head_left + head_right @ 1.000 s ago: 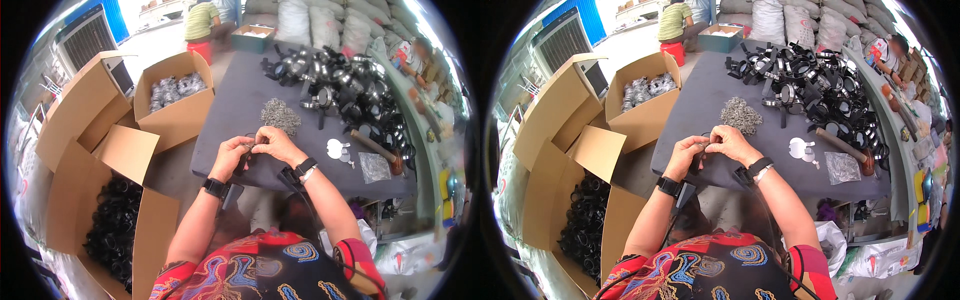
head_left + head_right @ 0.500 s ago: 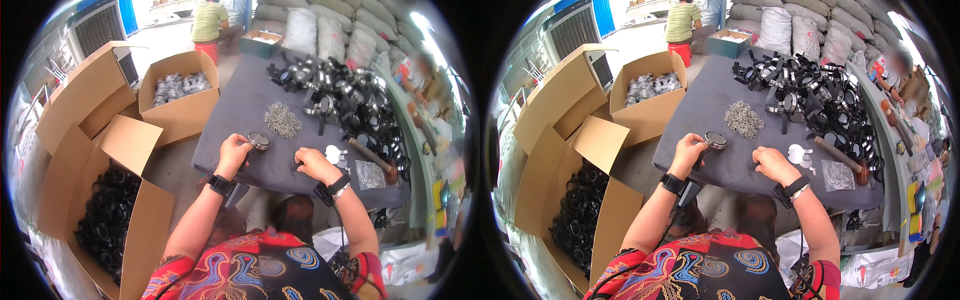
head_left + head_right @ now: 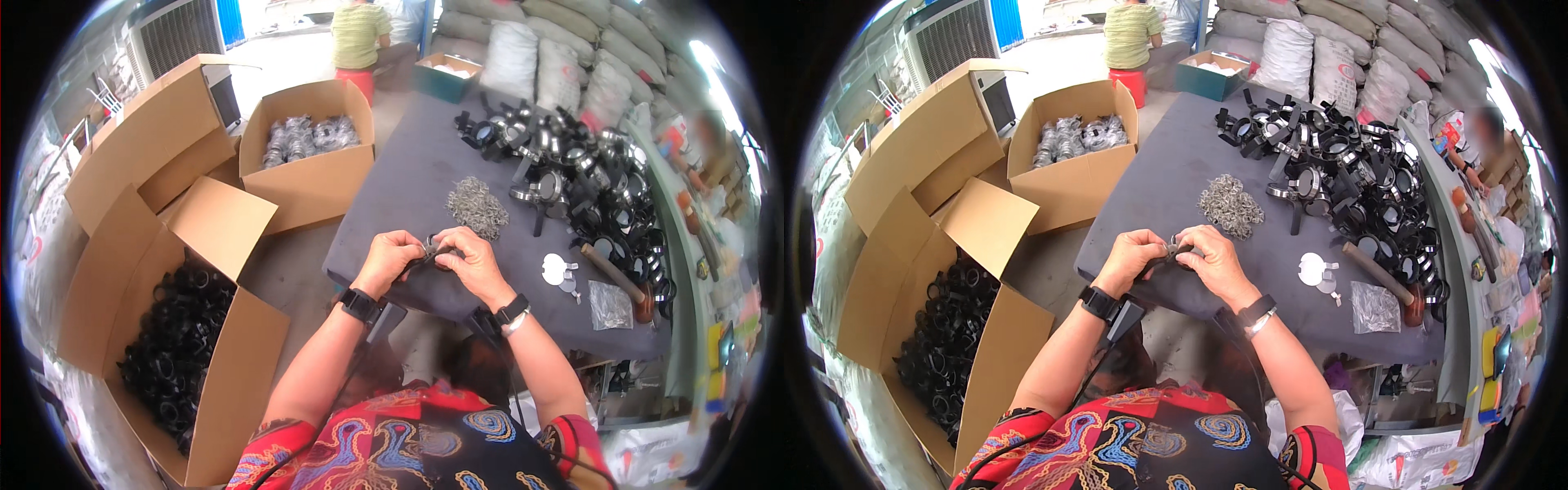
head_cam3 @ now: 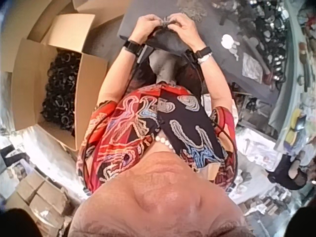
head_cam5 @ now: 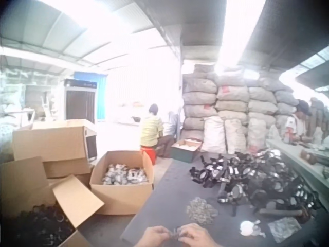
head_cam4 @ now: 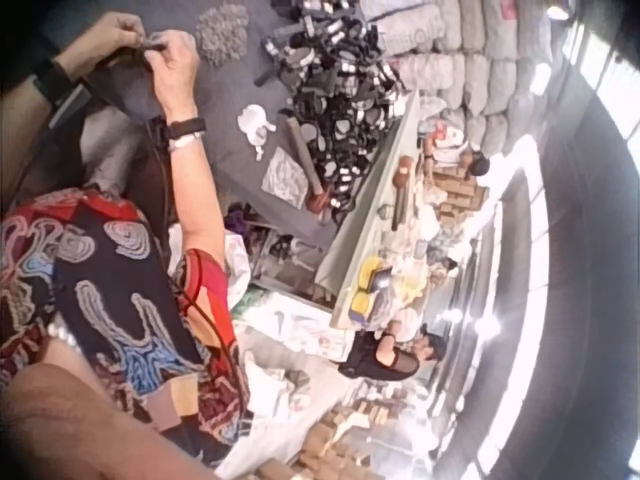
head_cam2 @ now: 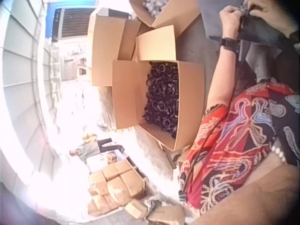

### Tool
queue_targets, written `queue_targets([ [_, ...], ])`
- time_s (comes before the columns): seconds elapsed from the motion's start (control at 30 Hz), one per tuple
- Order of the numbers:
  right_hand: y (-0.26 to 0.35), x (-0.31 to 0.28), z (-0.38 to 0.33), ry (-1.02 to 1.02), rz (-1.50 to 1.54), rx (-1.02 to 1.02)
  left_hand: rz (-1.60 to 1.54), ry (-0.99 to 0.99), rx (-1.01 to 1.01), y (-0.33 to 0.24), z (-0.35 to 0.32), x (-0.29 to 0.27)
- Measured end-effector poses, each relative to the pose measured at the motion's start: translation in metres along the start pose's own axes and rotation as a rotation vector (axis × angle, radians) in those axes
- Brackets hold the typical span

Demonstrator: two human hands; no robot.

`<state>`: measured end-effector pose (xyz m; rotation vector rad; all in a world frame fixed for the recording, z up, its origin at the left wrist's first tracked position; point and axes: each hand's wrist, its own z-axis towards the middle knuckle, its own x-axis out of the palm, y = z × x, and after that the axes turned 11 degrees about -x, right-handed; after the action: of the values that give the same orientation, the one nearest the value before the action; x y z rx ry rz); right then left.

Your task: Assembling small metal plates and springs onto larger black plastic or metal rings in a manufacturing setting.

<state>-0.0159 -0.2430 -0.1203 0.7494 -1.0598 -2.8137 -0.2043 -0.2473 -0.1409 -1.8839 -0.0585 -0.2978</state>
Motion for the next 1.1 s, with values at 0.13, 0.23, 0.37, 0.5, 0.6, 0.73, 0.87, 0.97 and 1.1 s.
queue_targets([
  [0.13,0.0,0.008,0.0,-0.027,0.187,0.296,0.02,-0.028,0.003,0.002,-0.002,-0.001],
  [0.23,-0.005,0.01,0.0,0.009,-0.121,-0.018,0.055,-0.04,0.041,0.006,-0.004,-0.001],
  [0.37,-0.008,0.007,0.009,0.072,-0.194,-0.066,0.247,-0.127,0.443,0.022,-0.003,-0.001],
  [0.5,-0.013,0.003,0.021,0.17,-0.21,-0.029,0.527,-0.252,0.565,0.022,-0.01,0.001],
  [0.6,-0.005,-0.004,0.035,0.238,-0.046,0.167,0.612,-0.293,0.684,0.025,-0.003,0.0],
  [0.73,0.006,-0.009,0.066,0.369,0.121,0.375,0.639,-0.31,0.729,0.022,-0.006,0.002],
  [0.87,-0.005,-0.003,0.06,0.31,0.202,0.459,0.65,-0.392,0.628,0.025,-0.005,0.003],
  [0.97,-0.009,0.004,0.037,0.101,0.205,0.391,0.669,-0.375,0.574,0.025,-0.004,0.002],
  [1.1,-0.019,0.006,-0.005,-0.252,0.236,0.311,0.678,-0.336,0.61,0.021,-0.006,0.009],
])
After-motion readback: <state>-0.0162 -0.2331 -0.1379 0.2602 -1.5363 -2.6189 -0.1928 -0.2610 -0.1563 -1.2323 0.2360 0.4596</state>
